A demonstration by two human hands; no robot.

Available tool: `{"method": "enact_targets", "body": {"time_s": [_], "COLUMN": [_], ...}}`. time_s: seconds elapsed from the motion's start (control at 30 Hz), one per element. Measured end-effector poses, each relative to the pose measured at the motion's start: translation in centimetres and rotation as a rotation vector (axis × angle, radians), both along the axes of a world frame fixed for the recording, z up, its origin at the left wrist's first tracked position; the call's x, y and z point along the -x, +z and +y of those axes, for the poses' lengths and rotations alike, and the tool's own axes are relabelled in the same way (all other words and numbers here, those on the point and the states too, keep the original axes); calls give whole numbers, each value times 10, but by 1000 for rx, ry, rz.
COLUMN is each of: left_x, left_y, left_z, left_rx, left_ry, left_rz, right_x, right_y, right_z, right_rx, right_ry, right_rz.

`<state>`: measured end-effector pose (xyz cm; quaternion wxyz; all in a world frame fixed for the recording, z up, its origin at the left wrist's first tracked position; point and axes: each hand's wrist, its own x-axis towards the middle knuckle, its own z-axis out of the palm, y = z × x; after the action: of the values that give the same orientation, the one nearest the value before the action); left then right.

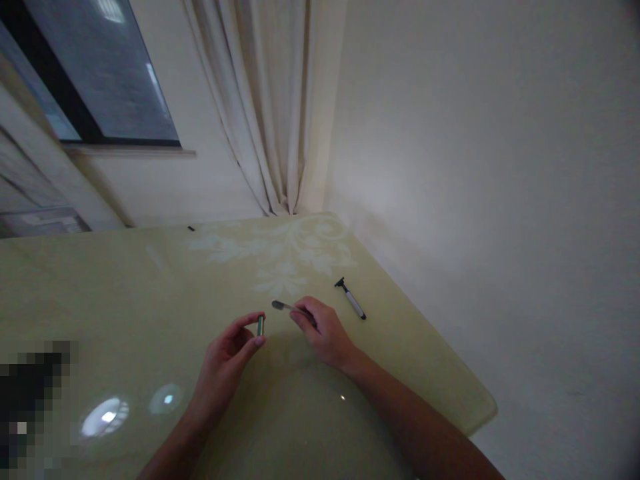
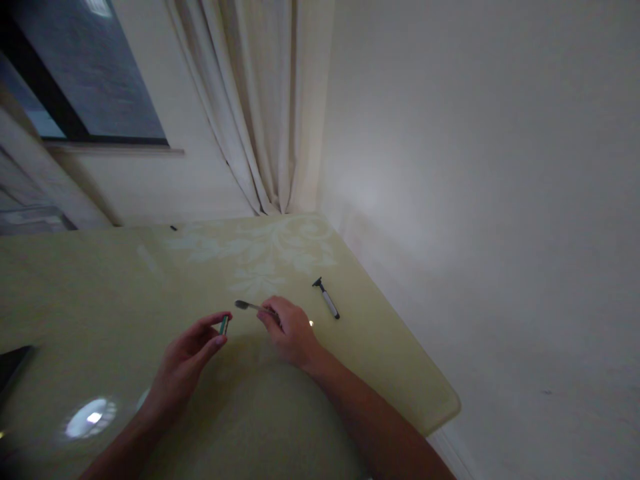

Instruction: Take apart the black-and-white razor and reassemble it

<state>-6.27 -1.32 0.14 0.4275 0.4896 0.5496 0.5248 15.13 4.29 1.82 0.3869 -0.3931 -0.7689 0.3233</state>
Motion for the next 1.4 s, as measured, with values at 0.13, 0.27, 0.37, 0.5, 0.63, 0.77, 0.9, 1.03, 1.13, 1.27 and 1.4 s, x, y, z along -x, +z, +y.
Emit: {"method": "enact_targets", "body": {"time_s": [0.13, 0.27, 0.37, 0.5, 0.63, 0.77, 0.9, 1.03, 1.13, 1.27, 1.4], "left_x": [2, 2, 0, -3, -4, -4, -6, -9, -9, -8, -8], "left_y": [-6, -11, -11, -11, -13, -12, -6, -1, -4, -8, -4], "left_z": [2, 1, 1, 1, 0, -1, -2, -2, -1, -1, -2], "left_rx": [-5, -24, -3, -1, 26, 22, 19, 35, 32, 30, 23], "left_ry": [34, 53, 56, 61, 87, 90, 139, 153, 157, 128, 143], "left_rz": [-59, -82, -120, -181, -163, -228, -231, -262, -281, -304, -282], "right_x": [1, 2, 2, 5, 6, 6, 6, 6, 6, 7, 6], "right_y": [-10, -17, -17, -17, -21, -23, -26, -28, -28, -27, -28], "right_z": [-3, -2, -3, -4, -2, -3, -1, 0, 0, 1, 3], "right_rx": [-304, -413, -440, -530, -555, -649, -631, -645, -614, -648, -614], "right_ry": [57, -66, -77, 52, -94, -18, -113, -5, -69, -14, -95], "right_rz": [-257, -411, -381, -403, -391, -380, -391, -364, -367, -346, -378]}}
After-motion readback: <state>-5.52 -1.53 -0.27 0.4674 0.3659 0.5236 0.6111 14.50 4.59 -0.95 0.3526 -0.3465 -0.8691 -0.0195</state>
